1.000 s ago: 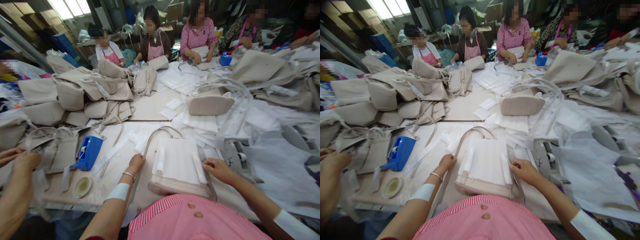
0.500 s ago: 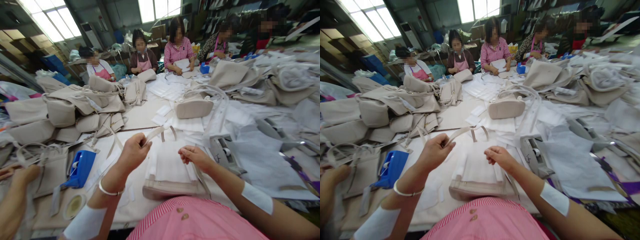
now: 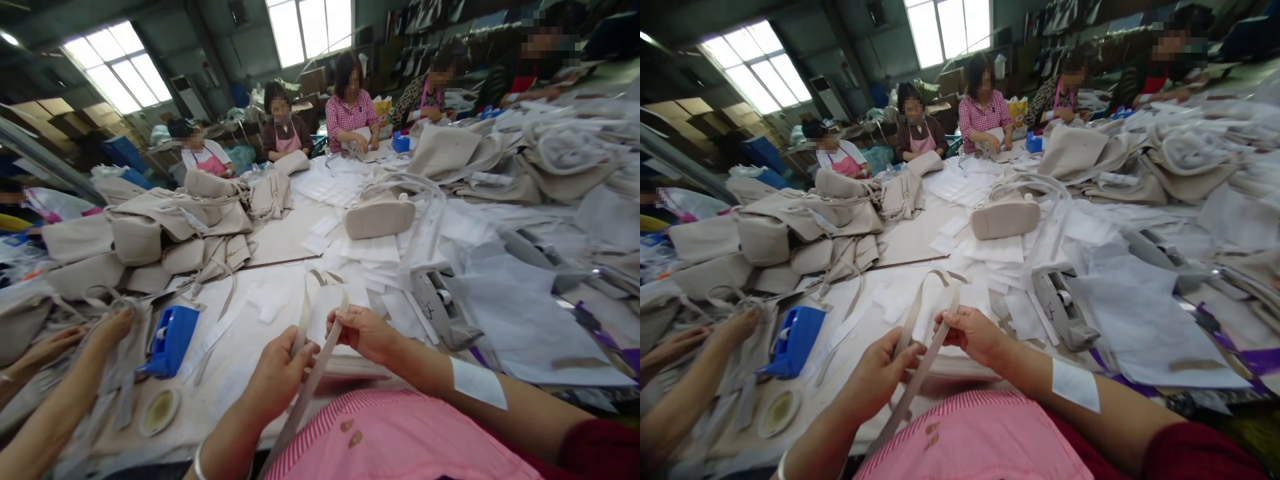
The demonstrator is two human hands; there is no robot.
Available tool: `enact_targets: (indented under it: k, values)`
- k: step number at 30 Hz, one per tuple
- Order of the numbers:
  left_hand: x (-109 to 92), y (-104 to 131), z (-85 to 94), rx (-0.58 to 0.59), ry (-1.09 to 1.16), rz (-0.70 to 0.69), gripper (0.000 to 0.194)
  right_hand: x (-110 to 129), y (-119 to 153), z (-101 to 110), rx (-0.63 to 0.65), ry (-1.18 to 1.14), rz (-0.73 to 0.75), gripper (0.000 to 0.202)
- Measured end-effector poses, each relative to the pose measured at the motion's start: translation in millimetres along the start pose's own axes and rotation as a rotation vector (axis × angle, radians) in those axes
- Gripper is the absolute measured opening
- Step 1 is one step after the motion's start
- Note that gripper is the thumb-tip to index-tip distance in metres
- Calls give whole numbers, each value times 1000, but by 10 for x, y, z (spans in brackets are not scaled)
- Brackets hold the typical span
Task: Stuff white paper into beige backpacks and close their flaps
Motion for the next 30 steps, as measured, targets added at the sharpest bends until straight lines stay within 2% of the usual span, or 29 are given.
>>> enact_targets:
  k: [3, 6, 8, 10, 11, 13, 15, 18, 20, 24, 27, 30]
  values:
    - [-41, 50, 285, -111, -213, -50, 32, 288, 222, 22, 141, -35, 113, 22]
    - [-166, 100, 477, -307, -564, -258, 31, 541, 453, 91, 262, -62, 138, 25]
    - [-265, 138, 469, -490, -772, -384, 35, 608, 581, 142, 311, -50, 103, 25]
    - [-345, 179, 358, -575, -874, -441, 43, 586, 677, 169, 355, 13, 26, 26]
    - [-370, 200, 282, -559, -853, -453, 45, 550, 713, 170, 376, 70, -12, 27]
    - [-373, 240, 122, -412, -687, -426, 47, 453, 757, 155, 399, 215, -68, 30]
    - [-303, 273, -18, -227, -449, -288, 38, 342, 767, 141, 383, 322, -111, 32]
    - [-103, 298, -206, -1, -39, -26, 37, 186, 746, 161, 353, 293, -205, 43]
    - [24, 285, -351, 71, 270, 60, 34, 112, 734, 188, 413, 221, -256, 54]
    - [150, 178, -685, 57, 752, 112, 32, 93, 753, 182, 642, 259, -246, 61]
    - [149, 81, -849, 139, 794, 153, 37, 162, 766, 138, 812, 461, -186, 57]
    - [83, 47, -809, 222, 606, 122, 40, 239, 713, 153, 873, 788, -128, 53]
Point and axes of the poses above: each hand's wrist, its own y-axis away from the middle knuckle, its own z-axis out of the back of the hand, x = y × z, the point moved 1 cm from there along -y, towards the middle knuckle, and after that the axes turned 2 degrees about z, right-handed, at the moved point
